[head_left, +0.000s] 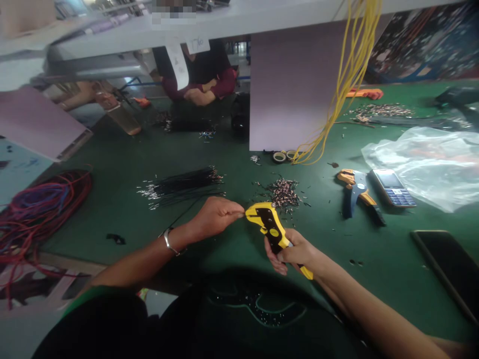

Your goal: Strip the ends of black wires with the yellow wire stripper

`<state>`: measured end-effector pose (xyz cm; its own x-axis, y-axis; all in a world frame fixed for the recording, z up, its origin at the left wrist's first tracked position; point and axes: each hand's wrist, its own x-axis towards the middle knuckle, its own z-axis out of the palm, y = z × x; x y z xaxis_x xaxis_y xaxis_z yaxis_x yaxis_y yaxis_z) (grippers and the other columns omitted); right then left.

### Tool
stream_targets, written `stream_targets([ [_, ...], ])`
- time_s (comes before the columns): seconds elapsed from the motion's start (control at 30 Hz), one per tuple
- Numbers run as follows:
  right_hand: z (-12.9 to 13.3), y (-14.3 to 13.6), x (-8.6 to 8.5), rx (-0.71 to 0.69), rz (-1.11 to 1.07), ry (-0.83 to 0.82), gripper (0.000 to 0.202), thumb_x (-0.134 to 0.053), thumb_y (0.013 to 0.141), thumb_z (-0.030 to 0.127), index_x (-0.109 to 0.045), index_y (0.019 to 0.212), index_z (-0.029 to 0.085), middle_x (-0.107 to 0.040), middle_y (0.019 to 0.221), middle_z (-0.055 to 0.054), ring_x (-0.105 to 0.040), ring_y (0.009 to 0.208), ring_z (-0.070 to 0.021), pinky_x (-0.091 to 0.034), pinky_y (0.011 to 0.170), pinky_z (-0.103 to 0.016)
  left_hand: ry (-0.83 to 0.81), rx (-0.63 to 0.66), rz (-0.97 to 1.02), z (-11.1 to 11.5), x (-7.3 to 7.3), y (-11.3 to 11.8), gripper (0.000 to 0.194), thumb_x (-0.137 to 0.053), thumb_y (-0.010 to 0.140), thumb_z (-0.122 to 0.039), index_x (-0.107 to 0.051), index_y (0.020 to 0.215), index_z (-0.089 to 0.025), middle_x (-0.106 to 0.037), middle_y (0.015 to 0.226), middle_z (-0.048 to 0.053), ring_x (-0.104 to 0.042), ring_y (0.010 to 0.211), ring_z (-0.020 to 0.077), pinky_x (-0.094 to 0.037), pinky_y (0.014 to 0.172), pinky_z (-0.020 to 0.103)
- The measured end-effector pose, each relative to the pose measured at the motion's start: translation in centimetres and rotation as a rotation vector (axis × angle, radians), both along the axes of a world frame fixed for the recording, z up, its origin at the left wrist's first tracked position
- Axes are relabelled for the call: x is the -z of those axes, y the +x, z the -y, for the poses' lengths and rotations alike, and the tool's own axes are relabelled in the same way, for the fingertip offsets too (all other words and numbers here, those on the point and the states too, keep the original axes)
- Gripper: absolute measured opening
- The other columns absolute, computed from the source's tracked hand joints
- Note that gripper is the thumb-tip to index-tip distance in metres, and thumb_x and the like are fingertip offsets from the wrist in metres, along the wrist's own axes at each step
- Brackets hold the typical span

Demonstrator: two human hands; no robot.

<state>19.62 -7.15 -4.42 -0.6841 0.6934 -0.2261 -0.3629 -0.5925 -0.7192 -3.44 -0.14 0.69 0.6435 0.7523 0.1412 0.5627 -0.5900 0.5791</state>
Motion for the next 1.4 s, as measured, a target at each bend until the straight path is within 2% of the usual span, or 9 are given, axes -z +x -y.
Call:
stream_targets([
  [0.27,0.2,-0.1,0.3,-0.009,-0.011,-0.014,0.018,-0.050,0.051,0.003,-0.058,0.063,0.013,-0.052,0.044,0.004,-0.043,0.036,-0.0077,-0.039,0.037,-0.022,-0.088,-0.013,0.024,0.0,0.0,0.0,0.022,-0.053,0.088,-0.027,-0.072,0.082,-0.019,-0.070,0.070,0.001,-0.059,0.062,0.0096,-0.042,0.062,0.022],
  [0.47,0.7,-0.5,-0.5,0.097,-0.058,-0.080,0.020,-0.052,0.051,0.004,-0.060,0.067,0.013,-0.054,0.052,0.002,-0.044,0.039,-0.0083,-0.038,0.037,-0.023,-0.254,-0.114,0.107,0.2,-0.1,0.3,0.021,-0.057,0.084,-0.028,-0.074,0.088,-0.017,-0.073,0.072,0.002,-0.061,0.061,0.0106,-0.043,0.057,0.020],
  [0.63,1.0,-0.7,-1.1,0.119,-0.100,-0.111,0.022,-0.053,0.053,0.005,-0.060,0.071,0.012,-0.056,0.055,0.001,-0.045,0.040,-0.0087,-0.037,0.039,-0.023,-0.271,-0.175,0.200,0.3,0.3,0.3,0.017,-0.059,0.081,-0.023,-0.074,0.083,-0.015,-0.073,0.072,0.002,-0.061,0.062,0.0109,-0.044,0.058,0.020],
  [0.93,1.1,-1.0,-0.6,0.147,-0.126,-0.122,0.024,-0.054,0.053,0.005,-0.061,0.075,0.012,-0.055,0.055,0.001,-0.044,0.039,-0.0082,-0.036,0.038,-0.022,-0.311,-0.251,0.245,0.5,1.5,0.0,0.019,-0.061,0.080,-0.028,-0.074,0.079,-0.014,-0.068,0.064,0.001,-0.054,0.056,0.0089,-0.040,0.055,0.019],
  [1.13,1.4,-1.4,-0.5,0.151,-0.111,-0.119,0.026,-0.053,0.053,0.006,-0.061,0.077,0.013,-0.055,0.055,0.001,-0.044,0.040,-0.0087,-0.035,0.038,-0.023,-0.293,-0.268,0.251,0.6,1.4,0.2,0.018,-0.062,0.078,-0.028,-0.073,0.076,-0.015,-0.067,0.062,0.001,-0.053,0.055,0.0088,-0.039,0.054,0.019],
  [1.23,1.0,-0.6,-0.9,0.128,-0.094,-0.088,0.026,-0.053,0.054,0.008,-0.059,0.078,0.014,-0.053,0.056,0.001,-0.043,0.041,-0.0094,-0.034,0.038,-0.024,-0.284,-0.280,0.268,0.7,1.5,-0.1,0.016,-0.062,0.077,-0.027,-0.073,0.074,-0.016,-0.068,0.064,0.001,-0.055,0.057,0.0094,-0.041,0.055,0.020],
  [1.3,0.3,0.7,-1.5,0.182,-0.090,-0.049,0.023,-0.053,0.053,0.011,-0.058,0.075,0.016,-0.050,0.056,0.002,-0.041,0.041,-0.0098,-0.033,0.038,-0.025,-0.302,-0.379,0.315,0.7,1.8,-0.8,0.015,-0.063,0.075,-0.027,-0.072,0.071,-0.016,-0.067,0.061,0.000,-0.053,0.053,0.0090,-0.040,0.052,0.020],
  [1.4,-1.1,2.7,-2.4,0.538,-0.067,0.026,0.022,-0.053,0.055,0.013,-0.057,0.076,0.019,-0.044,0.058,0.003,-0.037,0.045,-0.0101,-0.034,0.042,-0.026,-0.362,-0.607,0.393,0.6,2.1,-1.8,0.013,-0.062,0.072,-0.025,-0.070,0.067,-0.016,-0.056,0.047,-0.004,-0.041,0.041,0.0064,-0.030,0.041,0.019],
])
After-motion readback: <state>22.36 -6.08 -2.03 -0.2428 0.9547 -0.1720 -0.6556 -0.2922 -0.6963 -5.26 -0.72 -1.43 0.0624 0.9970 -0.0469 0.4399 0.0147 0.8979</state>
